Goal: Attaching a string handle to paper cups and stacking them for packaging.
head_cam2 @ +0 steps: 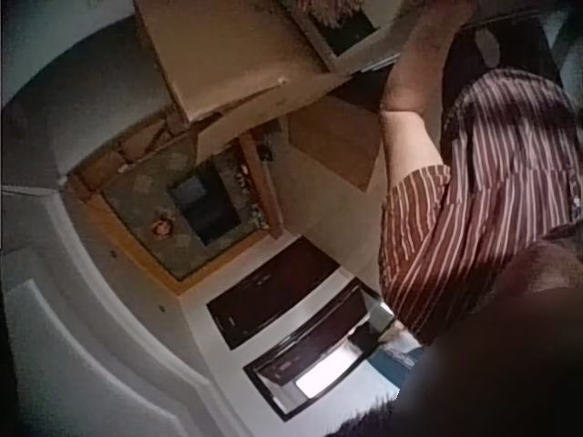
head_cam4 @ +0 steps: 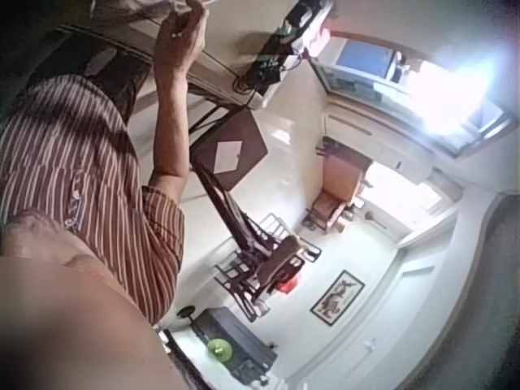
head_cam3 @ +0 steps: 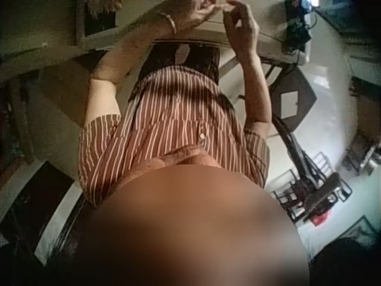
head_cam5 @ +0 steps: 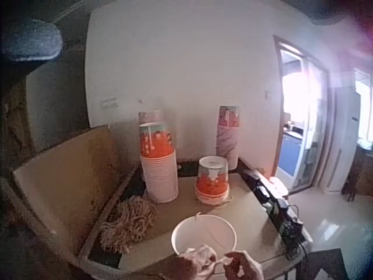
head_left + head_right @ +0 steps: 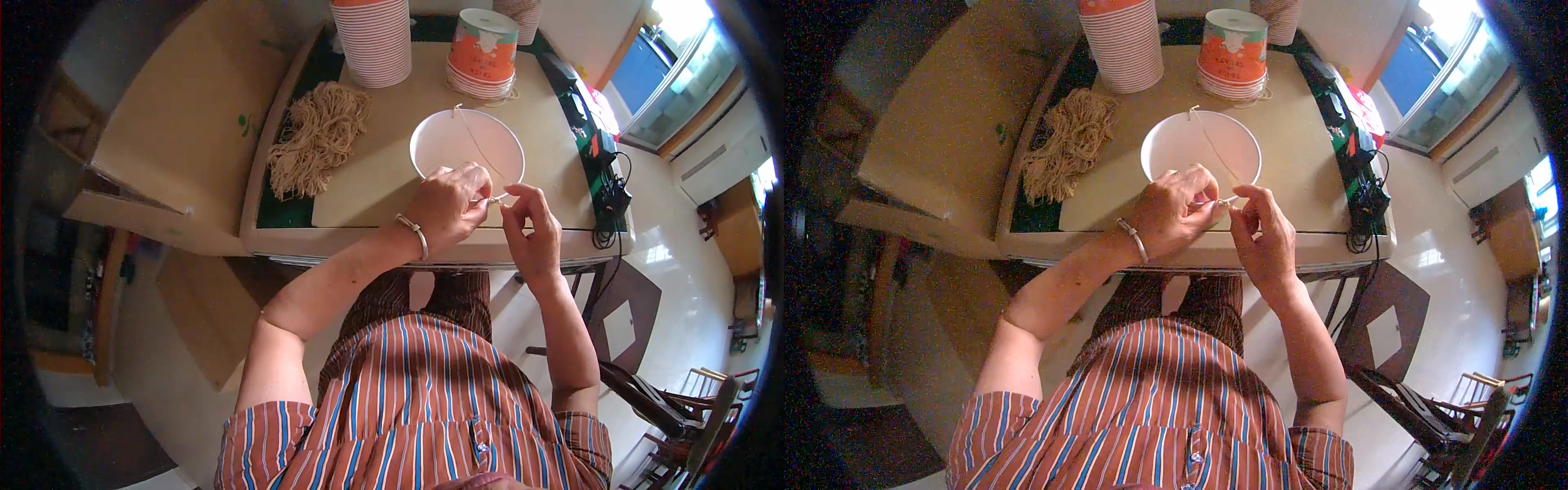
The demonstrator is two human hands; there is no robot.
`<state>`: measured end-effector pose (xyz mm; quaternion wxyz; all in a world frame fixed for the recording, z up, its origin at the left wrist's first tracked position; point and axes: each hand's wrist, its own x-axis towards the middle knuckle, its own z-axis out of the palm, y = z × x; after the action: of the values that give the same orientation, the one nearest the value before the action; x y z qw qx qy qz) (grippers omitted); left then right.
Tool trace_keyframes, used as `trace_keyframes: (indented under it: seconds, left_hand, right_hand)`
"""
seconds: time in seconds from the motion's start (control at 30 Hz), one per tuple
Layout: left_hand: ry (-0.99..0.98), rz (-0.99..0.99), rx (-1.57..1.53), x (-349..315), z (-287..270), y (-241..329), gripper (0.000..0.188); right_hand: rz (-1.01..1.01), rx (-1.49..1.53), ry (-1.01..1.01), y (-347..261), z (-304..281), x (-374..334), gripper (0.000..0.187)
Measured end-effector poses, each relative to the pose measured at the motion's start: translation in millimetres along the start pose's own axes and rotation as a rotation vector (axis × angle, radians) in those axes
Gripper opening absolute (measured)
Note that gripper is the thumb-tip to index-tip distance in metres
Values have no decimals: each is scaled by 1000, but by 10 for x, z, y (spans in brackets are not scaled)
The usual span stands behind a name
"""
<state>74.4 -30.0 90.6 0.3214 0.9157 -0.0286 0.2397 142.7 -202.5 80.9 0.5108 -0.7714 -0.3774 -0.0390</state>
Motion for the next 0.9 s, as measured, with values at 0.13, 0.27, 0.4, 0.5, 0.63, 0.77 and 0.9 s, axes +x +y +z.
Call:
trace_keyframes:
  seconds: [0.13,0.27,0.4,0.5,0.63,0.77,0.9]
  left_hand:
    - [-56,-18,-26,19,-21,15,15]
    - [-42,-27,-28,-2,-29,20,15]
    - [-12,40,-16,1,7,-26,16]
    - [34,111,10,-1,8,-32,13]
    - [6,86,12,-13,-13,-21,13]
    - [8,77,-12,-5,-31,18,13]
    - [-11,71,-19,-17,-44,13,15]
  right_hand:
    - [-14,-18,8,20,-19,-3,25]
    - [-7,-34,34,38,3,-19,22]
    - [-46,-100,17,4,-10,-26,20]
    - [-14,-102,-9,-7,-3,-30,19]
    - [54,-96,-69,34,0,-41,15]
    - [261,193,-121,124,-20,-60,14]
    - [529,445,-238,-4,-86,-13,18]
